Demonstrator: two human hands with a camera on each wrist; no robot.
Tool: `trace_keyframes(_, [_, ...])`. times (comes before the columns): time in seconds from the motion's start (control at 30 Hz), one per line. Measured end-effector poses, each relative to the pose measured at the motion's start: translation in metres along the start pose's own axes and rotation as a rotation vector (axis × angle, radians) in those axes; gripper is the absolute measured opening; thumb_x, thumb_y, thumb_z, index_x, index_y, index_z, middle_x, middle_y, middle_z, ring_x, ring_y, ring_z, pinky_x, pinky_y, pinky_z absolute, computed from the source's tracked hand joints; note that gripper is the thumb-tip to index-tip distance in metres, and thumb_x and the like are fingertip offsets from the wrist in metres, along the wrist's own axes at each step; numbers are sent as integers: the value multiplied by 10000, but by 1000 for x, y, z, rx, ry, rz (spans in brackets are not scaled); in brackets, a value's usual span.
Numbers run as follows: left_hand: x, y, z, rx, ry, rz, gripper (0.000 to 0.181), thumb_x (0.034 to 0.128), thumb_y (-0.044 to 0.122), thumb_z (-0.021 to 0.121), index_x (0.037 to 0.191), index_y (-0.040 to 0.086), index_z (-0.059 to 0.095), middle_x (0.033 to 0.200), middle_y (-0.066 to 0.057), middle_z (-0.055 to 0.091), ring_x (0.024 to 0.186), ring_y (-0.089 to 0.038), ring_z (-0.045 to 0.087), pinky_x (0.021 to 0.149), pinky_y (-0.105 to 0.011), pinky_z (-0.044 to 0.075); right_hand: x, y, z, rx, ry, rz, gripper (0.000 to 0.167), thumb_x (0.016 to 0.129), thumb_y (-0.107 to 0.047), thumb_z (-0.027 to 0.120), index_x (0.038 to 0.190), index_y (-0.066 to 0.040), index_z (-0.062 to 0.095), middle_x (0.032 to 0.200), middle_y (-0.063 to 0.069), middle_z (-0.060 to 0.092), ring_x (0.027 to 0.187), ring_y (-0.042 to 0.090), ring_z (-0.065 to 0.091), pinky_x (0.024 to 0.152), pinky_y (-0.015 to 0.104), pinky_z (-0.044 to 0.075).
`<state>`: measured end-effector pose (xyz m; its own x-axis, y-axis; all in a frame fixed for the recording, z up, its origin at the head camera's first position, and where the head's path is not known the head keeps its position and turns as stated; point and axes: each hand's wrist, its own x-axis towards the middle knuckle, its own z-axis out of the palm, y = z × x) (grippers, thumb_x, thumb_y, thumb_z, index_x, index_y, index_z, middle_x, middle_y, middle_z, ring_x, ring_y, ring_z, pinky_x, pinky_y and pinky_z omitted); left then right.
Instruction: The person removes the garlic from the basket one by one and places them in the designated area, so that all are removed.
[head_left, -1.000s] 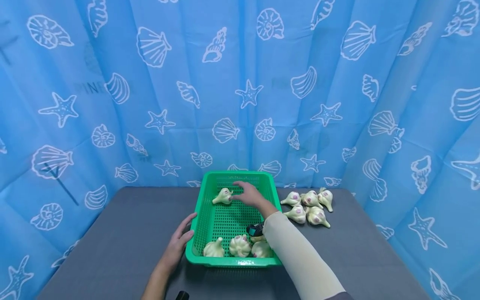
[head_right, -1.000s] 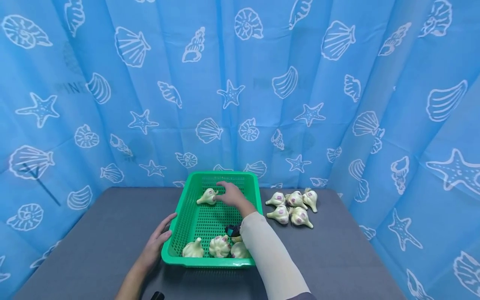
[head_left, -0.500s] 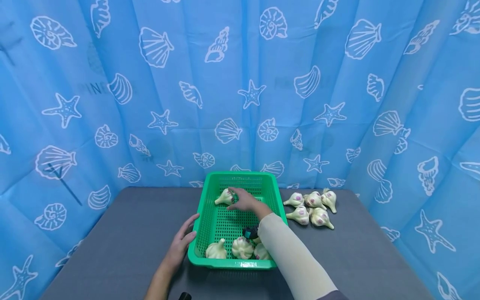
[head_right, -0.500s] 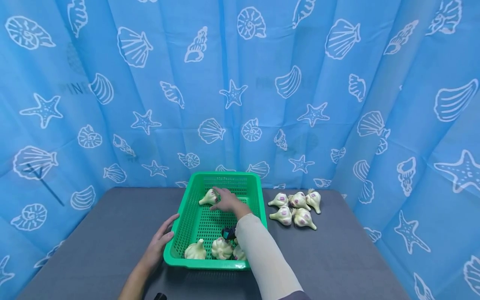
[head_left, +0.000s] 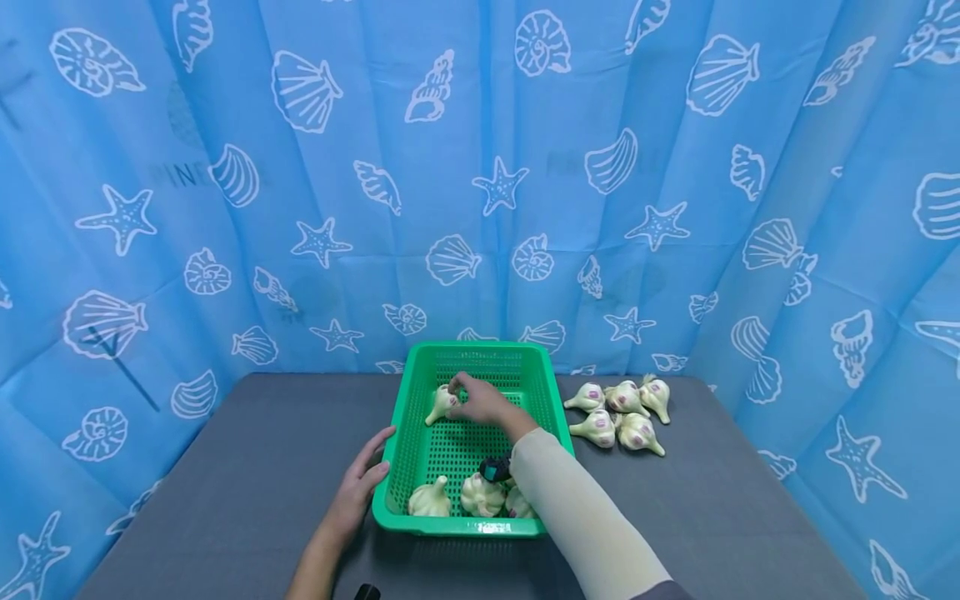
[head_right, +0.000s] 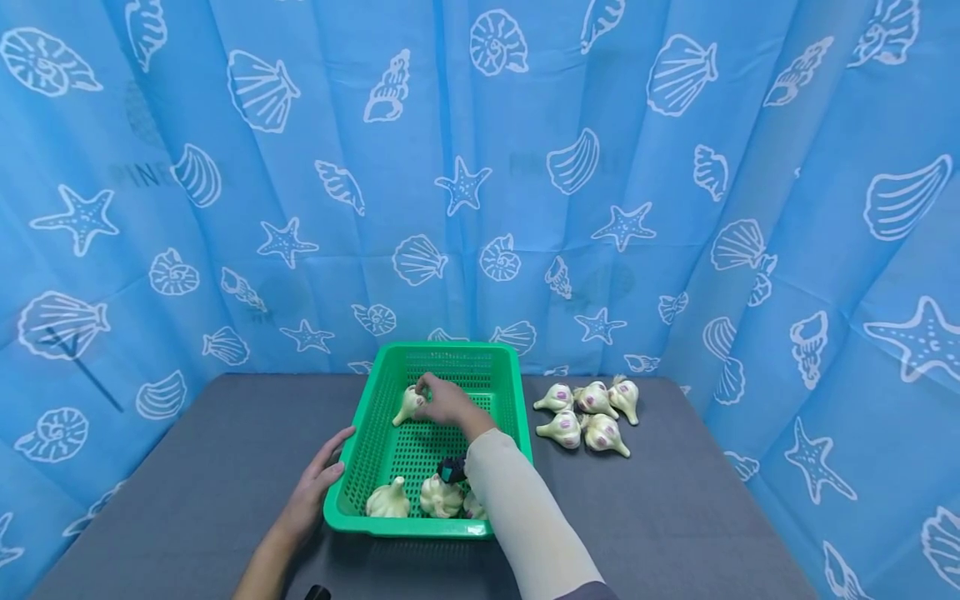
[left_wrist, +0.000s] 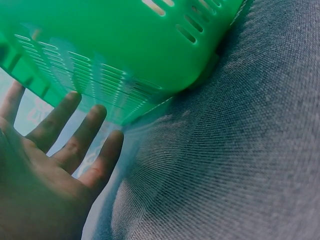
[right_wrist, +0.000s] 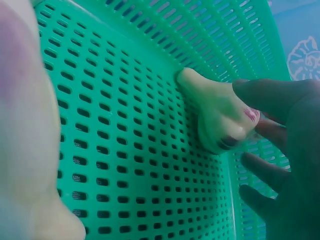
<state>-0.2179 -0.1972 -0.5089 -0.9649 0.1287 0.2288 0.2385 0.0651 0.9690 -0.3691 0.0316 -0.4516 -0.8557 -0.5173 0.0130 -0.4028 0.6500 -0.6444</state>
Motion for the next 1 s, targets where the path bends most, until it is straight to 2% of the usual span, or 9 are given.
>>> trace_keyframes(0.17, [1, 1, 1, 8, 20, -1, 489, 1031, 193, 447, 1509, 168, 351, 1459, -202, 374, 1260, -369, 413, 935, -442, 414, 0, -2, 1, 22, 12, -8, 226, 939, -183, 662, 1142, -130, 580, 1274, 85, 563, 1048, 262, 562, 825, 430, 452])
trace_keyframes(0.3, [1, 1, 1, 12, 28, -6, 485, 1030, 195, 448, 1506, 169, 357, 1465, -204, 367, 1273, -389, 401, 945, -482, 396, 0, -1, 4, 19, 13, -36, 231, 911, -153, 695, 1109, -91, 594, 1210, 100, 594, 1020, 277, 579, 822, 422, 461])
trace_keyframes(0.43, [1, 0, 1, 11, 32, -15, 481, 1030, 197, 449, 1503, 172, 363, 1458, -204, 375, 1270, -389, 405, 947, -484, 394, 1, 0, 8, 5, -13, -66, 322, 884, -126, 715, 1177, -58, 599, 1170, 107, 610, 1050, 285, 583, 848, 409, 470])
trace_keyframes(0.67, [1, 1, 2, 17, 33, -4, 482, 1029, 197, 449, 1502, 167, 365, 1448, -214, 382, 1269, -399, 408, 938, -488, 401, -1, -3, 10, -17, -116, -84, 466, 911, -108, 682, 1356, -57, 550, 1270, 144, 587, 1172, 322, 538, 902, 434, 461])
trace_keyframes(1.0, [0, 3, 1, 33, 33, 6, 475, 1035, 193, 442, 1501, 143, 367, 1439, -207, 399, 1250, -367, 424, 926, -458, 416, -3, -10, 5, -81, -175, -36, 461, 901, -133, 705, 1343, -116, 574, 1260, 138, 595, 1153, 305, 552, 870, 407, 477])
